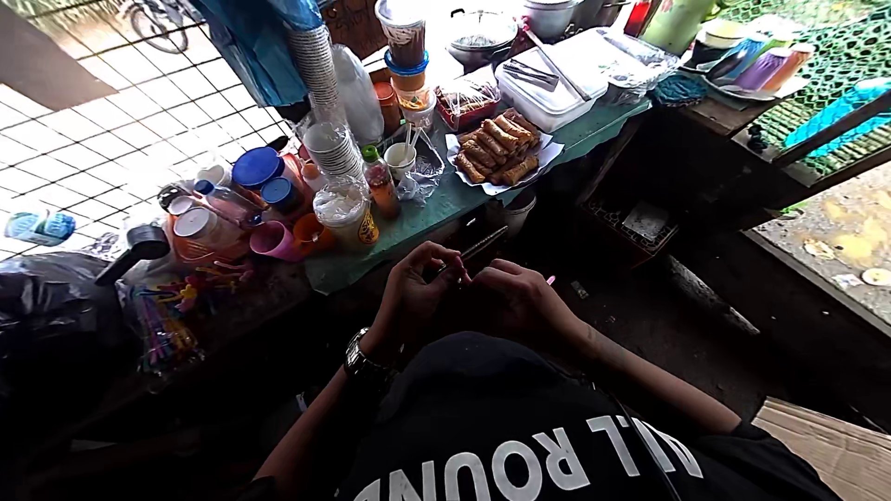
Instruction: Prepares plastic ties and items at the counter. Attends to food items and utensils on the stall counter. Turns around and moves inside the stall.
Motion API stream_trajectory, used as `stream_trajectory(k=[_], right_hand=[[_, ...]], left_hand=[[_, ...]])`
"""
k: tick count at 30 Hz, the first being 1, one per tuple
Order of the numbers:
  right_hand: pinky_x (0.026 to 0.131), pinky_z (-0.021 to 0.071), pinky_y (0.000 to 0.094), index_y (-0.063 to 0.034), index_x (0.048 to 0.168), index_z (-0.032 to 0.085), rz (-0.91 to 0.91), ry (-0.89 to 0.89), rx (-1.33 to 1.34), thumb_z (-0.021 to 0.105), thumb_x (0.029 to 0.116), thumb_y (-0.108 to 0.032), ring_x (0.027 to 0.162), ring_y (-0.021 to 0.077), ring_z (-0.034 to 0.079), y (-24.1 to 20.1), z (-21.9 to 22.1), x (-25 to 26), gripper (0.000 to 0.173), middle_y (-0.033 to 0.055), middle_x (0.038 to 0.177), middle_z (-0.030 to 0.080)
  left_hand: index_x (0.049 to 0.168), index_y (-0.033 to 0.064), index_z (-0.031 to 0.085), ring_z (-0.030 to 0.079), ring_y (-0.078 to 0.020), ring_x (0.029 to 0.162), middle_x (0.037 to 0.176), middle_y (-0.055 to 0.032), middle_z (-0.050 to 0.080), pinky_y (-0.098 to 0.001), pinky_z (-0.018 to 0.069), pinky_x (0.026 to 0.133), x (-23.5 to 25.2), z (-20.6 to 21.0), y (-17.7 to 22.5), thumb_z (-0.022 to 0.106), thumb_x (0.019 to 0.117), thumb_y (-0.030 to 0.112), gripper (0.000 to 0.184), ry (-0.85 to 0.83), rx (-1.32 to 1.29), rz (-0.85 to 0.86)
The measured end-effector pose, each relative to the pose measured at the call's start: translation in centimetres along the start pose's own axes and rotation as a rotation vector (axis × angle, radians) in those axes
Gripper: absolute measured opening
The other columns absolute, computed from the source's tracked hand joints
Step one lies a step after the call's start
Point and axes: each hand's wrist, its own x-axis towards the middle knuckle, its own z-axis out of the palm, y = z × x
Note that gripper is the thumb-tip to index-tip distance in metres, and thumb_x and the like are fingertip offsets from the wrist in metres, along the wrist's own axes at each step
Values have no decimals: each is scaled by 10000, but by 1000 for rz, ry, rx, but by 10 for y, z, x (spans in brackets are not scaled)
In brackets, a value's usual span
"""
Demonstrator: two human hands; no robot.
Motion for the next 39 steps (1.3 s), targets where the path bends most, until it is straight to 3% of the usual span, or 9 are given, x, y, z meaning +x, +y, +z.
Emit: stream_trajectory(k=[4, 9, 14, 20, 22, 26, 33, 36, 39], right_hand=[[649, 546, 290, -70, 965, 726, -23, 49, -162, 526, 1038, -174, 748, 142, 622, 1, -38, -12, 237, 67, 888, 627], [652, 520, 199, -112, 931, 771, -21, 43, -165, 634, 986, -181, 758, 49, 593, 12, -83, -11, 163, 4, 886, 617], [741, 552, 163, -20, 922, 771, 101, -109, 335, 714, 915, -61, 829, 21, 642, 48, -107, -6, 70, 16, 892, 681], [682, 491, 134, -63, 974, 690, 436, 191, 795, 600, 981, -68, 732, -70, 586, 71, -86, -43, 90, -118, 824, 670], [684, 483, 128, -63, 993, 680, 527, 313, 699, 599, 999, -100, 737, -75, 581, 65, -88, -54, 89, -112, 847, 671], [669, 423, 121, 7, 1016, 711, 459, 447, 138, 576, 1022, -166, 730, -36, 509, 63, -106, -71, 219, 7, 860, 632], [611, 521, 305, -106, 948, 741, 559, 291, -400, 586, 1024, -249, 701, 110, 592, 73, -189, -74, 224, 15, 845, 611], [657, 540, 288, -131, 916, 777, 489, 244, -358, 669, 965, -216, 768, 84, 627, 96, -232, -64, 146, -6, 866, 646], [706, 534, 159, -20, 890, 767, 377, 336, 172, 698, 902, -33, 798, 12, 618, 149, -255, -59, 71, -9, 848, 654]], left_hand=[[1020, 46, 715, 675, 11, 817, 938, 41, 736, -171, 568, 765, 12, 15, 2, 743, 918, 86, 113, -174, 102, 57], [1022, 41, 738, 622, 67, 801, 945, 30, 728, -109, 509, 729, 26, 34, 13, 729, 942, 185, 165, -378, 241, 187], [1009, 12, 718, 620, 7, 788, 869, -40, 694, -123, 501, 734, 50, 53, 25, 677, 988, 202, 195, -604, 248, 466], [1083, 32, 646, 532, 60, 661, 768, 44, 617, -102, 449, 615, 96, 88, 19, 680, 989, 252, 242, -585, 121, 400], [1162, 74, 661, 507, 71, 613, 727, 97, 590, -101, 435, 583, 113, 103, 14, 692, 977, 252, 259, -567, 82, 313], [1080, 113, 705, 484, 58, 565, 694, 115, 583, -116, 412, 540, 151, 140, 7, 718, 948, 210, 165, -609, 51, 162], [1022, 132, 752, 604, 52, 710, 888, 80, 725, -161, 504, 663, 215, 206, 3, 723, 950, 277, 164, -905, 183, 295], [1012, 127, 767, 615, 32, 746, 882, 54, 724, -192, 513, 699, 243, 226, 17, 685, 971, 321, 215, -1072, 191, 452], [1045, 55, 722, 556, 44, 669, 788, 24, 667, -123, 474, 623, 273, 243, 22, 694, 972, 266, 225, -1056, 11, 605]])
